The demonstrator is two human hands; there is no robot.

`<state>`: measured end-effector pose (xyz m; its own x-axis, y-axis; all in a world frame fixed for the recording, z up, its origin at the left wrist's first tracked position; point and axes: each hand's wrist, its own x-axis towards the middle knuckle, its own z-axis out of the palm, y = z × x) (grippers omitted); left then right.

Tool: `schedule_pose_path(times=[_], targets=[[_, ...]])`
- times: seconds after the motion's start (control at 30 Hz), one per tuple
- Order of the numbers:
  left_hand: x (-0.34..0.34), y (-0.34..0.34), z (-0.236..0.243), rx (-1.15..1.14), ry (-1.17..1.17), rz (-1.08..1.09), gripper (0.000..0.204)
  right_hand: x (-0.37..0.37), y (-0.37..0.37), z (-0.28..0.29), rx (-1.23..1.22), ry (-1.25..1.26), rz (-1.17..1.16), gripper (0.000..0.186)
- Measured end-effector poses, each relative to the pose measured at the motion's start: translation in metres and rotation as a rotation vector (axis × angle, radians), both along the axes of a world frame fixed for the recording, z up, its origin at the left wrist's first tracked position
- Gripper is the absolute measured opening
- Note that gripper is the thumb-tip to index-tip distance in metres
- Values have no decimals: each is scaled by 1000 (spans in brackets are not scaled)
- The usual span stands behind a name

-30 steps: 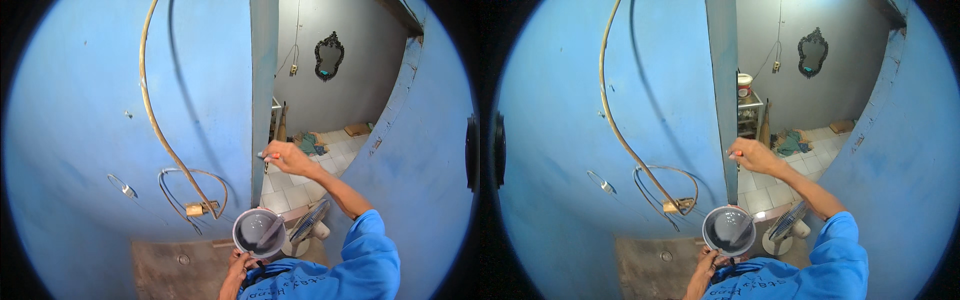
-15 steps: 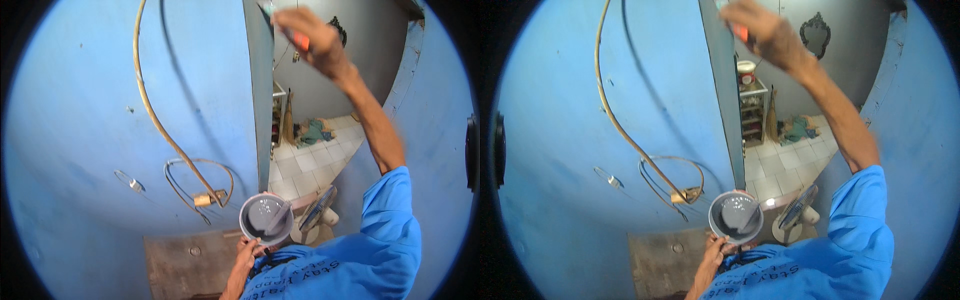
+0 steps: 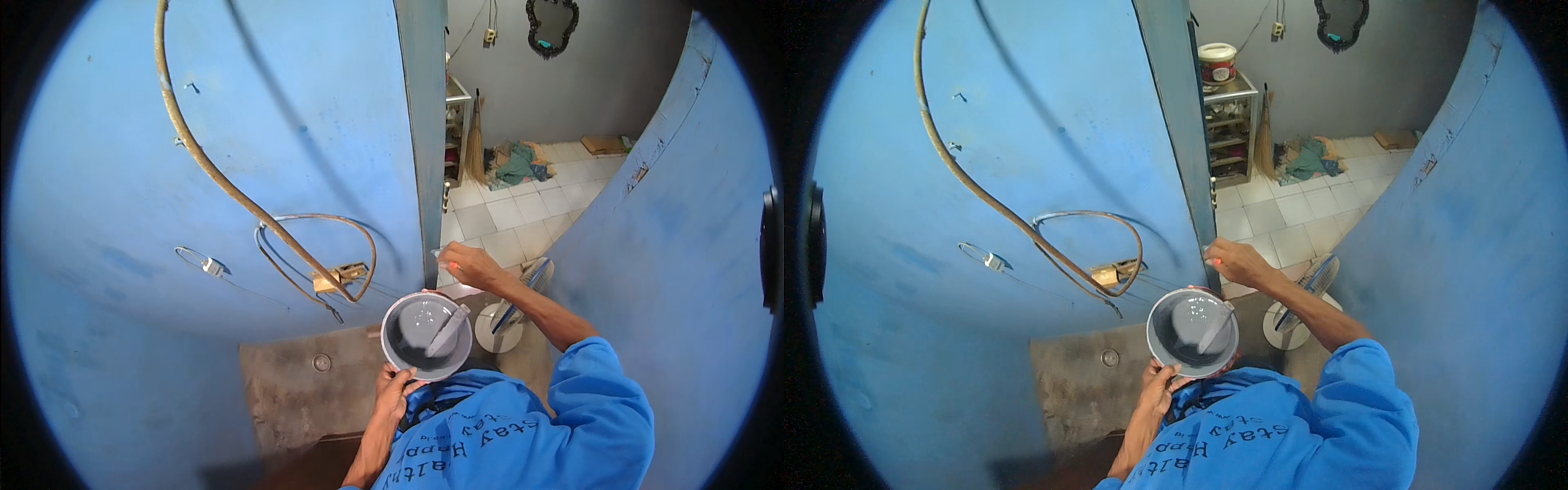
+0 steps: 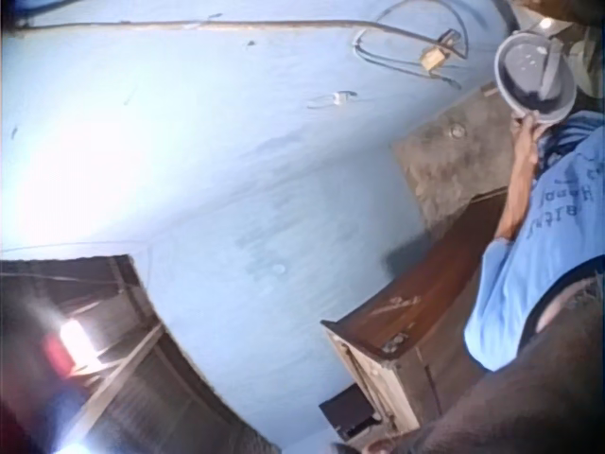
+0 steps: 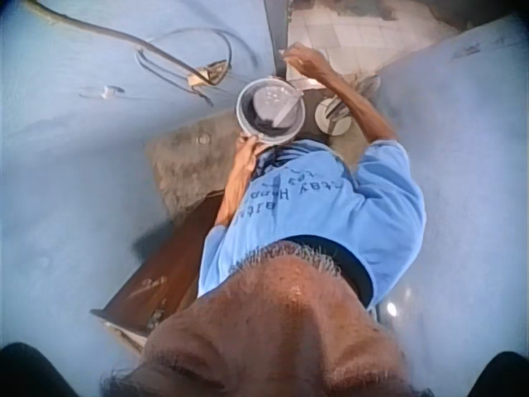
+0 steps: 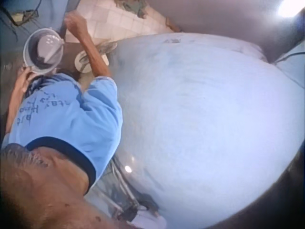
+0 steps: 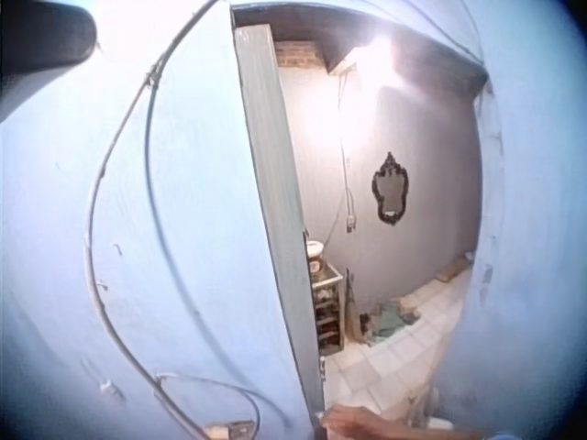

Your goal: The person paints a door frame using a small brush and paint from a bucket, then picks up and moves a stool and a fan.

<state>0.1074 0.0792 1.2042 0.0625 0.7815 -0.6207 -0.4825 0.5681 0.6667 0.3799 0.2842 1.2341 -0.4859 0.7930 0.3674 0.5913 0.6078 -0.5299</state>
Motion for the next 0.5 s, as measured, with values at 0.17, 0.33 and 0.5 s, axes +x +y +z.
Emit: schedule_pose_path(times=[0.17, 0.33, 0.5], targets=[[2, -2, -8, -29, -29, 36, 26, 17, -30, -30, 12, 268, -384, 16], [2, 1, -29, -39, 3, 32, 28, 25, -74, -56, -479, 1056, -934, 24], [-3, 2, -53, -57, 4, 24, 28, 30, -107, -72, -559, 1559, -975, 29]])
